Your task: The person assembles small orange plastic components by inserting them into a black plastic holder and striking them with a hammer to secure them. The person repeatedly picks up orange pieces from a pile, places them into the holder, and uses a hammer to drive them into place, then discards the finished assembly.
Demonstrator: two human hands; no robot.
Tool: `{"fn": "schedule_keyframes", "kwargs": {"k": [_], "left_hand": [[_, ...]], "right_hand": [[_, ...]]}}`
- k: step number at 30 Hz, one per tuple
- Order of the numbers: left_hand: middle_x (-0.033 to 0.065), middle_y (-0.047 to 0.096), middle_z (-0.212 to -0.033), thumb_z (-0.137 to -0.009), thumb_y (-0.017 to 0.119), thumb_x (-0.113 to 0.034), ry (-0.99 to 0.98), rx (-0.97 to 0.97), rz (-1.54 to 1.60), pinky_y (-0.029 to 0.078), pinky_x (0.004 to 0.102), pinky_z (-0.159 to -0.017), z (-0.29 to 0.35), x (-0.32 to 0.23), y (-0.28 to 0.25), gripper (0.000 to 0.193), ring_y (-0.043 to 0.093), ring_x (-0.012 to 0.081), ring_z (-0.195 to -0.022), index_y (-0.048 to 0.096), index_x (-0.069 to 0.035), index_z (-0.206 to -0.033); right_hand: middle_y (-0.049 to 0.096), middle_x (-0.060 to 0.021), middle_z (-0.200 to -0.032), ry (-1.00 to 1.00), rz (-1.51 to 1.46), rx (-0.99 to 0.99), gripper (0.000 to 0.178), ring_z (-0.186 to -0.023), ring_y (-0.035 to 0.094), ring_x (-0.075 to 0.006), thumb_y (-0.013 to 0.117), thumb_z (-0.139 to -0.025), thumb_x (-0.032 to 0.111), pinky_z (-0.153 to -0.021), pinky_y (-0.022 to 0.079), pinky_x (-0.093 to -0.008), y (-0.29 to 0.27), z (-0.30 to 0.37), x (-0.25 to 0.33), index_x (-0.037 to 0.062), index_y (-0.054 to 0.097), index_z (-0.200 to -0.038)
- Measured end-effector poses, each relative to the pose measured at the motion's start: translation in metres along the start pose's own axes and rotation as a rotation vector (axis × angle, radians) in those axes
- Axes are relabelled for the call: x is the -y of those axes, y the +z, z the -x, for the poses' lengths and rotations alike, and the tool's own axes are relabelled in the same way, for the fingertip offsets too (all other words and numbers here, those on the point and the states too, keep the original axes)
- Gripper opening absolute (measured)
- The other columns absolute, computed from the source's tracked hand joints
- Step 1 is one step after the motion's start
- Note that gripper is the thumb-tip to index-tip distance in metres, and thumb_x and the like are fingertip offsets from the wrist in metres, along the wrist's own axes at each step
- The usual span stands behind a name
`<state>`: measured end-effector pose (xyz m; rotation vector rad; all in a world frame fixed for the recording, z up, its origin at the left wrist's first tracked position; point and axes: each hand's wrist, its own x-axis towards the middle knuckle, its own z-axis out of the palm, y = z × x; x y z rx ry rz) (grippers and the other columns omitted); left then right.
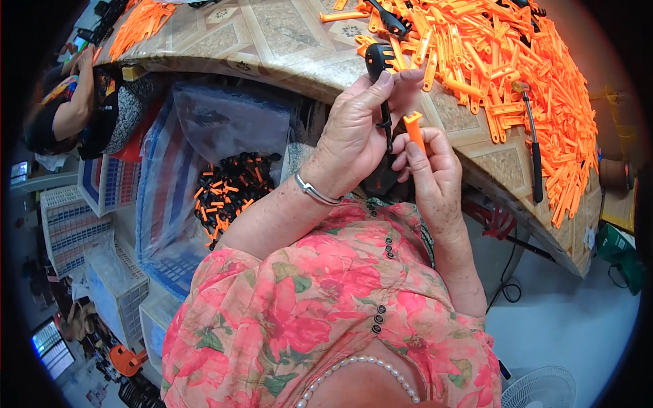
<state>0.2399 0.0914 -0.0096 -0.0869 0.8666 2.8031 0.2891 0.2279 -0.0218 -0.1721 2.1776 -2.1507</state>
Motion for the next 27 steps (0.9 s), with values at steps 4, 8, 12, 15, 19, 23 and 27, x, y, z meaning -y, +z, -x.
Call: {"fn": "schedule_keyframes", "kwargs": {"k": [4, 8, 12, 15, 19, 23, 27], "left_hand": [[0.0155, 0.063, -0.121, -0.103, 0.048, -0.024, 0.033, -0.05, -0.013, 0.043, 0.0354, -0.107, 0.003, 0.012, -0.002, 0.034, 0.057, 0.023, -0.119, 0.057, 0.005, -0.118], [0.0148, 0.064, -0.12, -0.105, 0.042, -0.028, 0.096, -0.081, -0.036, 0.042, 0.0364, -0.107, 0.01, 0.017, -0.001, 0.037, 0.058, 0.023, -0.117, 0.058, 0.004, -0.117], [0.0155, 0.064, -0.12, -0.106, 0.037, -0.027, 0.179, -0.074, -0.058, 0.041, 0.0368, -0.106, 0.017, 0.015, 0.002, 0.036, 0.058, 0.0233, -0.117, 0.055, 0.002, -0.117], [0.0156, 0.064, -0.12, -0.106, 0.039, -0.026, 0.19, -0.011, -0.075, 0.042, 0.0361, -0.105, 0.022, 0.016, 0.004, 0.032, 0.058, 0.0227, -0.116, 0.054, 0.0, -0.118], [0.0129, 0.068, -0.113, -0.102, 0.049, -0.02, 0.098, 0.117, -0.149, 0.043, 0.0344, -0.103, 0.027, 0.012, 0.003, 0.024, 0.062, 0.0192, -0.11, 0.056, -0.002, -0.117], [0.0104, 0.069, -0.106, -0.097, 0.06, -0.015, 0.013, 0.176, -0.495, 0.055, 0.0303, -0.086, 0.031, 0.003, -0.002, 0.02, 0.066, 0.0144, -0.097, 0.066, -0.001, -0.109], [0.0093, 0.069, -0.104, -0.095, 0.062, -0.012, -0.026, 0.135, -0.448, 0.058, 0.0299, -0.083, 0.031, 0.005, -0.005, 0.02, 0.067, 0.0159, -0.094, 0.066, 0.001, -0.11]], "right_hand": [[0.062, -0.0007, -0.081, -0.016, 0.039, -0.048, 0.011, -0.064, 0.056, -0.0048, 0.058, -0.097, 0.012, -0.058, 0.048, -0.0215, 0.01, 0.005, -0.003, 0.0018, 0.058, -0.103], [0.059, 0.0013, -0.071, 0.013, 0.033, -0.061, 0.013, -0.06, 0.052, -0.0035, 0.058, -0.096, 0.009, -0.056, 0.045, -0.0215, 0.013, 0.012, -0.001, 0.0011, 0.06, -0.107], [0.057, 0.0025, -0.067, 0.033, 0.11, -0.004, 0.013, -0.059, 0.049, -0.0025, 0.058, -0.096, 0.008, -0.054, 0.041, -0.0215, 0.014, 0.021, 0.006, 0.0009, 0.061, -0.106], [0.056, 0.003, -0.065, 0.01, 0.156, -0.005, 0.011, -0.058, 0.048, -0.0022, 0.058, -0.096, 0.008, -0.053, 0.04, -0.0212, 0.012, 0.025, 0.009, 0.0008, 0.06, -0.103], [0.055, 0.0035, -0.065, 0.01, 0.125, -0.091, 0.009, -0.056, 0.047, -0.0021, 0.057, -0.096, 0.008, -0.051, 0.039, -0.0208, 0.0, 0.024, 0.011, 0.0009, 0.06, -0.1], [0.055, 0.0033, -0.067, -0.003, 0.196, -0.101, 0.011, -0.058, 0.047, -0.0029, 0.055, -0.097, 0.009, -0.052, 0.039, -0.0213, -0.02, 0.025, 0.016, 0.0008, 0.06, -0.102], [0.056, 0.0025, -0.07, -0.128, 0.28, -0.159, 0.02, -0.061, 0.045, -0.0044, 0.054, -0.097, 0.008, -0.056, 0.039, -0.022, -0.026, 0.028, 0.016, 0.0001, 0.06, -0.114]]}}
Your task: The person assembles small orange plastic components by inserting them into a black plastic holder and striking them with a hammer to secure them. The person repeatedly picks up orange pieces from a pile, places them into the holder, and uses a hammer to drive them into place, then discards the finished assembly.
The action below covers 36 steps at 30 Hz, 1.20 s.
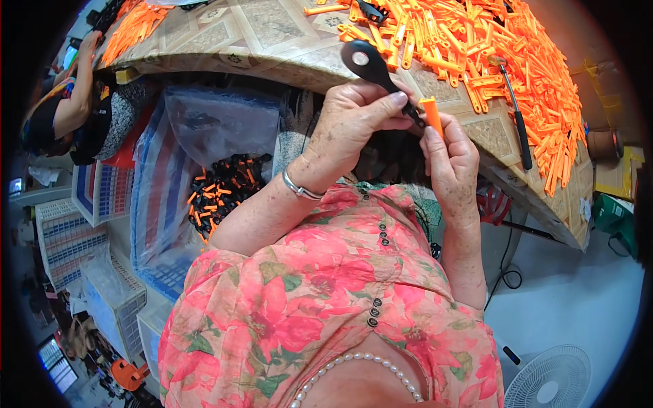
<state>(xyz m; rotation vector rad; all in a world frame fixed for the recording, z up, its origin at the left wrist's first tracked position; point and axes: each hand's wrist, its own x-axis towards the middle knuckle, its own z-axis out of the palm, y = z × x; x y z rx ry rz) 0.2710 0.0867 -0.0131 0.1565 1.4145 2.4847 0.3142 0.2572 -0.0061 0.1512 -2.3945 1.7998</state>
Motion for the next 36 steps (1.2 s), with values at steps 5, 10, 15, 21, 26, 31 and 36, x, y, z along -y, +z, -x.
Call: {"fn": "schedule_keyframes", "kwargs": {"k": [5, 10, 15, 21, 26, 31, 36], "left_hand": [[0.0101, 0.069, -0.105, -0.094, 0.063, -0.01, -0.021, -0.064, 0.168, 0.059, 0.031, -0.085, 0.001, -0.001, 0.004, 0.02, 0.068, 0.017, -0.096, 0.066, 0.001, -0.11], [0.0111, 0.069, -0.106, -0.093, 0.063, -0.007, -0.016, -0.009, 0.144, 0.059, 0.0316, -0.085, 0.007, -0.001, 0.01, 0.02, 0.068, 0.0176, -0.098, 0.066, 0.0, -0.111], [0.0114, 0.069, -0.105, -0.092, 0.064, -0.006, 0.047, 0.021, 0.138, 0.059, 0.0317, -0.085, 0.014, -0.002, 0.013, 0.02, 0.068, 0.0177, -0.098, 0.066, -0.001, -0.111], [0.0103, 0.069, -0.104, -0.092, 0.064, -0.007, 0.041, -0.005, 0.154, 0.058, 0.0309, -0.085, 0.016, -0.004, 0.018, 0.019, 0.067, 0.0171, -0.098, 0.066, 0.0, -0.11], [0.01, 0.068, -0.104, -0.092, 0.064, -0.009, 0.0, -0.055, 0.14, 0.058, 0.0302, -0.084, 0.018, -0.002, 0.019, 0.019, 0.067, 0.0167, -0.098, 0.066, 0.001, -0.109], [0.01, 0.068, -0.104, -0.092, 0.065, -0.008, 0.0, -0.042, 0.101, 0.058, 0.0299, -0.083, 0.018, -0.001, 0.02, 0.02, 0.067, 0.0158, -0.097, 0.065, 0.001, -0.109], [0.0092, 0.068, -0.103, -0.091, 0.066, -0.008, 0.02, -0.023, 0.049, 0.057, 0.0293, -0.085, 0.019, 0.001, 0.019, 0.021, 0.067, 0.015, -0.095, 0.064, 0.001, -0.11]], "right_hand": [[0.061, -0.0019, -0.076, -0.148, 0.216, -0.015, 0.029, -0.063, 0.046, -0.0054, 0.055, -0.097, 0.009, -0.06, 0.044, -0.0235, -0.008, 0.008, 0.012, 0.0076, 0.06, -0.126], [0.07, -0.0058, -0.092, -0.215, 0.136, -0.038, 0.03, -0.072, 0.058, -0.0044, 0.061, -0.092, 0.0, -0.066, 0.047, -0.0206, -0.004, 0.007, 0.002, 0.0082, 0.064, -0.121], [0.068, -0.0068, -0.096, -0.468, 0.195, -0.213, 0.027, -0.081, 0.064, -0.0105, 0.066, -0.088, -0.002, -0.068, 0.05, -0.0229, 0.001, 0.0, 0.002, 0.0066, 0.068, -0.114], [0.065, -0.0073, -0.09, -0.643, 0.425, -0.221, 0.031, -0.078, 0.064, -0.0167, 0.074, -0.079, -0.002, -0.066, 0.052, -0.0271, -0.004, 0.001, 0.0, 0.0076, 0.073, -0.109], [0.065, -0.0075, -0.089, -0.647, 0.435, -0.227, 0.034, -0.075, 0.064, -0.0166, 0.076, -0.077, -0.002, -0.064, 0.052, -0.0273, -0.001, 0.003, -0.003, 0.0078, 0.073, -0.11], [0.067, -0.0088, -0.087, -0.662, 0.411, -0.231, 0.032, -0.075, 0.067, -0.0169, 0.075, -0.078, -0.003, -0.063, 0.052, -0.0264, -0.001, 0.003, -0.004, 0.0061, 0.073, -0.108], [0.07, -0.0099, -0.088, -0.622, 0.404, -0.201, 0.03, -0.075, 0.069, -0.0173, 0.074, -0.078, -0.004, -0.064, 0.054, -0.0256, -0.002, 0.004, -0.002, 0.005, 0.073, -0.107]]}}
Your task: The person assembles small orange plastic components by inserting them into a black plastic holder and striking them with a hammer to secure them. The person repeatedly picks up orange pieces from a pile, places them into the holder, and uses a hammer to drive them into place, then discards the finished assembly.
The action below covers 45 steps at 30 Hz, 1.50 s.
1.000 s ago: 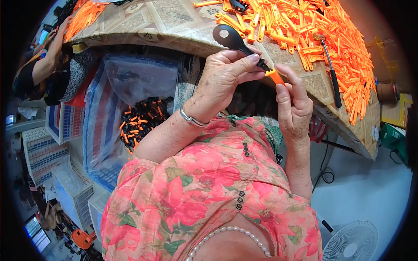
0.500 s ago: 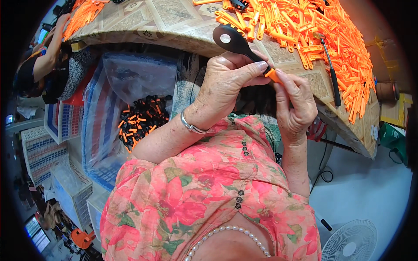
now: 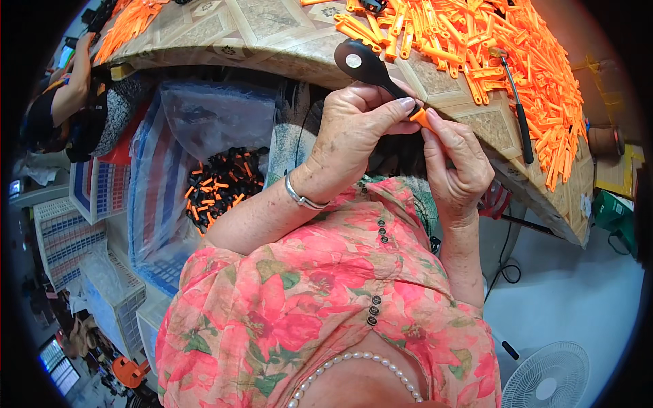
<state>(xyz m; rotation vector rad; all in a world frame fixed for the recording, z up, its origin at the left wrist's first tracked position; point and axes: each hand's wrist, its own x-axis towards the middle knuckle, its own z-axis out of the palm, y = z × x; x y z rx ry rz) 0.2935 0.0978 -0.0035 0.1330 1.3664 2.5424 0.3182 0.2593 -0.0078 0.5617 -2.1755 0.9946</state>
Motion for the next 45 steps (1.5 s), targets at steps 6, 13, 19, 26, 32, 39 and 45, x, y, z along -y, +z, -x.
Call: {"fn": "schedule_keyframes", "kwargs": {"k": [6, 13, 19, 26, 32, 39, 45], "left_hand": [[0.0086, 0.068, -0.105, -0.085, 0.07, 0.003, 0.16, 0.063, -0.165, 0.054, 0.0259, -0.088, 0.002, 0.003, 0.003, 0.028, 0.065, 0.0128, -0.096, 0.063, 0.001, -0.112], [0.0113, 0.067, -0.107, -0.082, 0.07, 0.006, 0.218, 0.182, -0.055, 0.053, 0.029, -0.09, 0.001, -0.001, 0.002, 0.03, 0.066, 0.0161, -0.098, 0.061, 0.001, -0.111], [0.0108, 0.064, -0.105, -0.082, 0.07, 0.006, 0.325, 0.294, -0.016, 0.051, 0.0319, -0.094, -0.006, 0.002, -0.009, 0.031, 0.063, 0.0183, -0.102, 0.058, 0.0, -0.11], [0.0105, 0.061, -0.107, -0.085, 0.069, 0.002, 0.348, 0.403, -0.043, 0.049, 0.0307, -0.091, -0.007, 0.002, -0.006, 0.029, 0.06, 0.0178, -0.103, 0.056, 0.001, -0.111], [0.0101, 0.061, -0.107, -0.086, 0.068, 0.002, 0.294, 0.362, -0.169, 0.05, 0.0285, -0.089, -0.006, 0.004, -0.01, 0.027, 0.06, 0.0147, -0.1, 0.057, 0.001, -0.111], [0.0098, 0.065, -0.108, -0.088, 0.067, 0.0, 0.221, 0.283, -0.14, 0.052, 0.0281, -0.089, -0.005, 0.004, -0.007, 0.022, 0.063, 0.014, -0.098, 0.062, 0.001, -0.109], [0.007, 0.068, -0.103, -0.088, 0.067, 0.0, 0.091, 0.216, -0.274, 0.053, 0.027, -0.085, -0.005, -0.004, -0.015, 0.024, 0.064, 0.012, -0.092, 0.065, 0.001, -0.112]], "right_hand": [[0.071, -0.0104, -0.089, 0.007, -0.063, -0.04, 0.025, -0.075, 0.068, -0.015, 0.073, -0.08, -0.005, -0.064, 0.053, -0.0247, -0.001, 0.0, 0.002, 0.0036, 0.072, -0.104], [0.067, -0.0072, -0.09, 0.462, -0.499, -0.058, 0.018, -0.069, 0.06, -0.0066, 0.072, -0.084, -0.001, -0.059, 0.048, -0.0204, -0.012, 0.006, 0.017, 0.0017, 0.068, -0.101], [0.065, -0.0067, -0.088, 0.285, -0.365, 0.003, 0.014, -0.066, 0.055, -0.0062, 0.073, -0.084, 0.003, -0.058, 0.045, -0.0204, -0.015, 0.005, 0.009, 0.002, 0.064, -0.094], [0.064, -0.0056, -0.08, 0.318, -0.366, -0.003, 0.011, -0.062, 0.054, -0.0078, 0.071, -0.083, 0.002, -0.056, 0.044, -0.0208, -0.011, 0.006, 0.014, 0.0018, 0.061, -0.089], [0.061, -0.0019, -0.071, 0.377, -0.366, 0.038, 0.008, -0.06, 0.055, -0.0049, 0.068, -0.086, 0.003, -0.053, 0.042, -0.0201, -0.007, 0.008, 0.012, 0.0013, 0.06, -0.086], [0.058, 0.003, -0.07, 0.633, -0.508, 0.065, 0.008, -0.061, 0.05, -0.0011, 0.065, -0.091, 0.007, -0.054, 0.04, -0.0186, -0.005, 0.011, 0.013, 0.0009, 0.06, -0.09], [0.06, 0.003, -0.075, 0.69, -0.524, 0.087, 0.008, -0.066, 0.05, -0.0015, 0.064, -0.093, 0.008, -0.06, 0.043, -0.0188, -0.008, 0.007, 0.013, 0.0005, 0.062, -0.094]]}}
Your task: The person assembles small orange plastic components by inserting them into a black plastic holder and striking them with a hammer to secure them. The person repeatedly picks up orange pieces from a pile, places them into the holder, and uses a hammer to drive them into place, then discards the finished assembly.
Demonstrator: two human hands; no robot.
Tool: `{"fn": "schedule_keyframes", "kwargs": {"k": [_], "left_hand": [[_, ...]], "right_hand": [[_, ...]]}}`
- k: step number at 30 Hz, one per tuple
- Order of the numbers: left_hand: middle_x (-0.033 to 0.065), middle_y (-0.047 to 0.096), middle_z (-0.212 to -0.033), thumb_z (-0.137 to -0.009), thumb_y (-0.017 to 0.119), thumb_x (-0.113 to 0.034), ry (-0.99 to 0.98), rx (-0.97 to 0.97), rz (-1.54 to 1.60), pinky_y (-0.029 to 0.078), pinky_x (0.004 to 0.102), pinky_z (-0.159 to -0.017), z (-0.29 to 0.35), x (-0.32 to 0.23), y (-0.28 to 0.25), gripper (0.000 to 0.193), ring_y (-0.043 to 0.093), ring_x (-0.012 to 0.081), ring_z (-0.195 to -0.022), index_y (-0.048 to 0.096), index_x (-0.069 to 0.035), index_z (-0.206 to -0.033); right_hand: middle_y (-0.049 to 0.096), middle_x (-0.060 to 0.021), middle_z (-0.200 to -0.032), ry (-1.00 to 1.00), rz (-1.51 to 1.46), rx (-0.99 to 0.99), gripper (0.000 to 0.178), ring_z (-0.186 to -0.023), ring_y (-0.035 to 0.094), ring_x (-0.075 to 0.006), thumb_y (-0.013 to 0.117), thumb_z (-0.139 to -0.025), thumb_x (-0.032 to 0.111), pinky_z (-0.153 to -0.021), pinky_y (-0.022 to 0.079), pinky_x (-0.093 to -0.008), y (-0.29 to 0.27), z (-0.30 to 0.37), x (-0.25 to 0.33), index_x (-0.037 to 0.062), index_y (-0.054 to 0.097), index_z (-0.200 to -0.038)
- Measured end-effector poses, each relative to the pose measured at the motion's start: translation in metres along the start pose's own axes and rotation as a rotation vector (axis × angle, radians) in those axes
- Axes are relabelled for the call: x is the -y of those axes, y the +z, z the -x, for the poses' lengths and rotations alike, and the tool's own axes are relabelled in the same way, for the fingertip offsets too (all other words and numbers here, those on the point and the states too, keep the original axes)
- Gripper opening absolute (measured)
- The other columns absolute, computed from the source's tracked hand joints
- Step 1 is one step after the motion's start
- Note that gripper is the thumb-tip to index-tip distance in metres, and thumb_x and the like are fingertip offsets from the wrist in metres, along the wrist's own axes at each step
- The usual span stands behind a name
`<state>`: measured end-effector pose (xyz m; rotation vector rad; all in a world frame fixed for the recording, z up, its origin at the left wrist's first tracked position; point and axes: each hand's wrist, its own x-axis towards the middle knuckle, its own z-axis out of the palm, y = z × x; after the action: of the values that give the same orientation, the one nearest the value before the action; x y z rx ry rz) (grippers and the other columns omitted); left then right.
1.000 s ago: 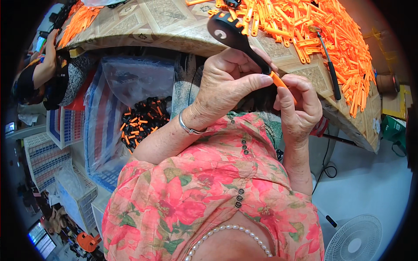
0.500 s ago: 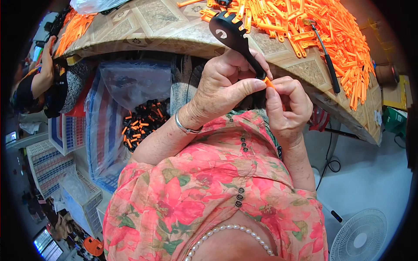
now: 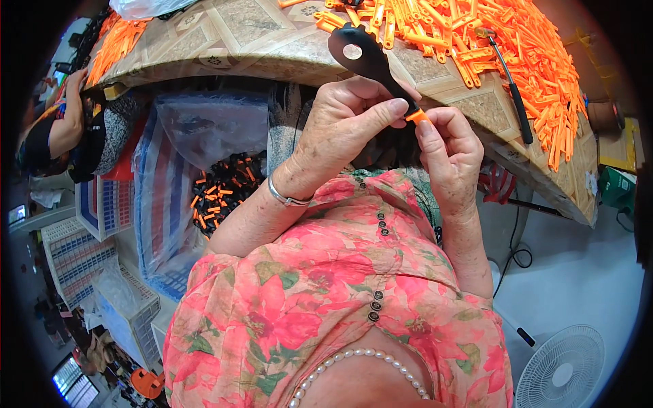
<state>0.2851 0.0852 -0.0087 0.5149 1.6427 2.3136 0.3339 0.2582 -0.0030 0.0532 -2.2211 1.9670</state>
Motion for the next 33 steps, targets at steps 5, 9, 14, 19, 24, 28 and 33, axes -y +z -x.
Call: {"fn": "schedule_keyframes", "kwargs": {"k": [5, 9, 14, 19, 24, 28, 33], "left_hand": [[0.0055, 0.068, -0.1, -0.087, 0.069, -0.001, -0.025, 0.013, -0.067, 0.053, 0.0241, -0.079, 0.004, -0.008, 0.008, 0.026, 0.064, 0.0098, -0.086, 0.065, 0.0, -0.113], [0.005, 0.067, -0.096, -0.087, 0.07, -0.002, -0.01, 0.009, 0.005, 0.053, 0.0223, -0.079, 0.005, -0.005, 0.01, 0.026, 0.063, 0.009, -0.087, 0.065, 0.001, -0.113], [0.0041, 0.067, -0.094, -0.088, 0.068, 0.0, 0.044, -0.022, 0.039, 0.053, 0.0221, -0.081, 0.007, 0.0, 0.018, 0.026, 0.063, 0.0086, -0.087, 0.063, 0.001, -0.113], [0.0059, 0.064, -0.102, -0.088, 0.064, 0.004, 0.11, 0.018, -0.001, 0.051, 0.024, -0.086, 0.007, 0.003, 0.016, 0.026, 0.061, 0.0096, -0.094, 0.061, 0.001, -0.114], [0.0079, 0.059, -0.111, -0.088, 0.062, 0.007, 0.219, 0.138, -0.01, 0.048, 0.0259, -0.091, 0.008, 0.005, 0.013, 0.029, 0.057, 0.0107, -0.101, 0.059, 0.002, -0.117], [0.0095, 0.062, -0.105, -0.09, 0.064, -0.001, 0.132, 0.249, 0.067, 0.051, 0.0274, -0.088, 0.004, 0.001, 0.004, 0.035, 0.061, 0.0137, -0.097, 0.054, 0.005, -0.123], [0.0226, 0.066, -0.1, -0.091, 0.042, -0.067, -0.288, 0.461, 0.221, 0.06, 0.0344, -0.074, -0.009, -0.014, -0.024, 0.089, 0.07, 0.0248, -0.084, 0.045, 0.013, -0.128]], "right_hand": [[0.063, 0.0009, -0.076, -0.082, 0.076, -0.033, 0.007, -0.068, 0.054, -0.0025, 0.066, -0.091, 0.007, -0.06, 0.045, -0.0202, 0.003, -0.001, 0.0, 0.0007, 0.064, -0.093], [0.064, -0.0002, -0.074, -0.126, 0.147, -0.033, 0.007, -0.066, 0.056, -0.0034, 0.067, -0.09, 0.007, -0.06, 0.046, -0.0212, 0.0, -0.002, 0.0, 0.0007, 0.065, -0.092], [0.066, -0.0006, -0.078, -0.109, 0.084, -0.006, 0.006, -0.068, 0.058, -0.0044, 0.067, -0.09, 0.006, -0.061, 0.047, -0.0208, -0.002, -0.002, -0.002, 0.0006, 0.065, -0.093], [0.066, -0.0011, -0.085, -0.088, -0.047, -0.023, 0.006, -0.074, 0.06, -0.005, 0.066, -0.091, 0.004, -0.064, 0.049, -0.02, -0.001, 0.001, -0.005, -0.0002, 0.064, -0.095], [0.068, -0.0065, -0.086, -0.405, 0.125, -0.038, 0.012, -0.075, 0.064, -0.01, 0.069, -0.086, 0.0, -0.064, 0.052, -0.0232, -0.003, 0.003, -0.006, 0.0006, 0.064, -0.098], [0.069, -0.0124, -0.089, -0.815, 0.361, -0.107, 0.019, -0.072, 0.067, -0.0211, 0.074, -0.081, 0.0, -0.064, 0.055, -0.0275, -0.012, -0.003, -0.002, 0.0022, 0.065, -0.098], [0.071, -0.0093, -0.095, -1.098, 0.617, -0.05, 0.03, -0.074, 0.066, -0.0203, 0.078, -0.069, 0.005, -0.059, 0.053, -0.0275, -0.03, -0.003, 0.008, 0.0066, 0.068, -0.097]]}}
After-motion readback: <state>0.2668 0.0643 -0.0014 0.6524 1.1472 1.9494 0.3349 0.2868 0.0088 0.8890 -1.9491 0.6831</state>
